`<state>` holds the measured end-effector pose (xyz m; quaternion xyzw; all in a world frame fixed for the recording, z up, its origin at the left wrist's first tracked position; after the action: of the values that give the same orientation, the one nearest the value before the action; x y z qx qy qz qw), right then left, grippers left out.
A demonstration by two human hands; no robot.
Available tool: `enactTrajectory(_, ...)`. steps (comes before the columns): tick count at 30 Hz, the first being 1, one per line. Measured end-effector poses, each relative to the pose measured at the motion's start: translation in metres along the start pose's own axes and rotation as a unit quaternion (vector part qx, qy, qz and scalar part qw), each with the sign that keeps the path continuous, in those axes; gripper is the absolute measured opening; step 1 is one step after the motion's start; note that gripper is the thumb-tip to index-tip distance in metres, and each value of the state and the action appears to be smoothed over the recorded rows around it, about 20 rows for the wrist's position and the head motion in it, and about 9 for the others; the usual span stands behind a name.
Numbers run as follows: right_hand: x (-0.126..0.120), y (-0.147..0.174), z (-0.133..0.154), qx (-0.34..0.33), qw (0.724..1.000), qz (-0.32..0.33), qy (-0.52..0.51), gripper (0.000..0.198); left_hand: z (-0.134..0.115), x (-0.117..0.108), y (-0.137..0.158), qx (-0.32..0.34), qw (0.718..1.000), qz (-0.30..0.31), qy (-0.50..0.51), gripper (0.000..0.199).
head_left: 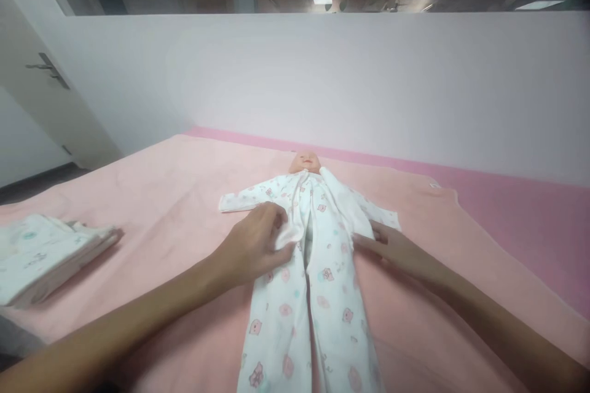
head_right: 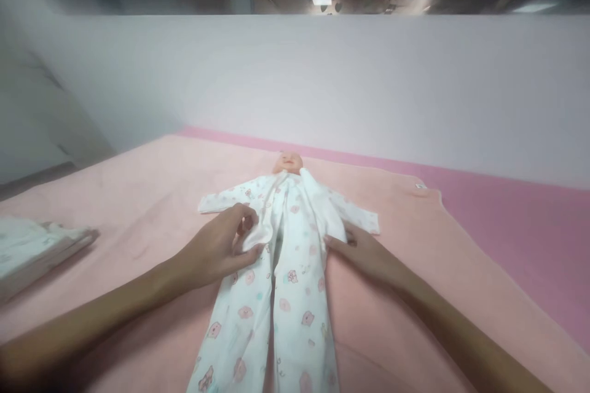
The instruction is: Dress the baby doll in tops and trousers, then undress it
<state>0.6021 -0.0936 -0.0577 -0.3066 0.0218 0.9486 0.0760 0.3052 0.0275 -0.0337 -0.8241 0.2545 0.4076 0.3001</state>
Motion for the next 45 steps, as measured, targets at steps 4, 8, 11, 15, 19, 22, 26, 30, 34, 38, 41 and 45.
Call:
enactTrajectory(4,0.001,-0.007,0.017,-0.024,0.997,-0.068,-0.024,0.038,-0.012,0.005,-0.009,0.063,0.991,-0.047,-0.107,0.01)
enactTrajectory(8,0.019,-0.014,0.054,-0.155,0.983,-0.08,-0.064,0.018,-0.021,0.005,-0.013,0.031,0.996,-0.025,-0.083,0.009)
enactTrajectory(11,0.048,-0.012,0.076,-0.251,0.967,0.01,0.038,0.018,-0.021,0.001,-0.01,-0.015,1.0,0.002,-0.018,0.013)
enactTrajectory(15,0.071,0.0,0.082,-0.323,0.933,0.043,0.155,0.032,-0.015,-0.001,0.006,-0.026,0.999,0.029,0.032,0.013)
enactTrajectory(19,0.065,0.014,0.071,-0.312,0.946,0.014,0.082,0.018,-0.01,0.001,0.02,-0.047,0.998,0.036,0.028,0.035)
enactTrajectory(22,0.053,0.016,0.061,-0.275,0.96,-0.037,0.025,0.013,-0.013,0.002,0.018,-0.074,0.997,0.026,0.009,0.032)
enactTrajectory(26,0.035,0.0,0.053,-0.191,0.974,-0.122,0.02,0.017,-0.025,0.003,0.008,-0.068,0.996,-0.003,-0.062,0.023)
enactTrajectory(30,0.026,-0.022,0.057,-0.144,0.979,-0.139,0.046,0.02,-0.032,0.007,0.003,-0.066,0.988,-0.007,-0.136,0.019)
enactTrajectory(34,0.031,-0.043,0.069,-0.11,0.982,-0.115,0.097,0.037,-0.035,0.011,0.002,-0.072,0.979,0.005,-0.193,0.023)
enactTrajectory(38,0.036,-0.076,0.073,-0.072,0.982,-0.125,0.118,0.04,-0.04,0.008,0.003,-0.071,0.982,0.03,-0.172,0.03)
enactTrajectory(41,0.033,-0.107,0.071,-0.021,0.984,-0.124,0.123,0.037,-0.044,0.002,0.007,-0.073,0.989,0.063,-0.112,0.032)
enactTrajectory(45,0.021,-0.136,0.067,0.008,0.991,-0.101,0.087,0.036,-0.047,-0.006,0.014,-0.037,0.995,0.052,-0.082,0.029)
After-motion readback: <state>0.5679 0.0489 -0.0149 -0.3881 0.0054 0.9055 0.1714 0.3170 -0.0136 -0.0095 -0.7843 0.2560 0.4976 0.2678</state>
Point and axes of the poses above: each hand's wrist, its own y-axis away from the middle knuckle, its own x-axis out of the palm, z = x × y, the point moved 2 cm from there along -y, towards the middle knuckle, and after that the axes turned 9 degrees about -x, right-handed, at the moved point
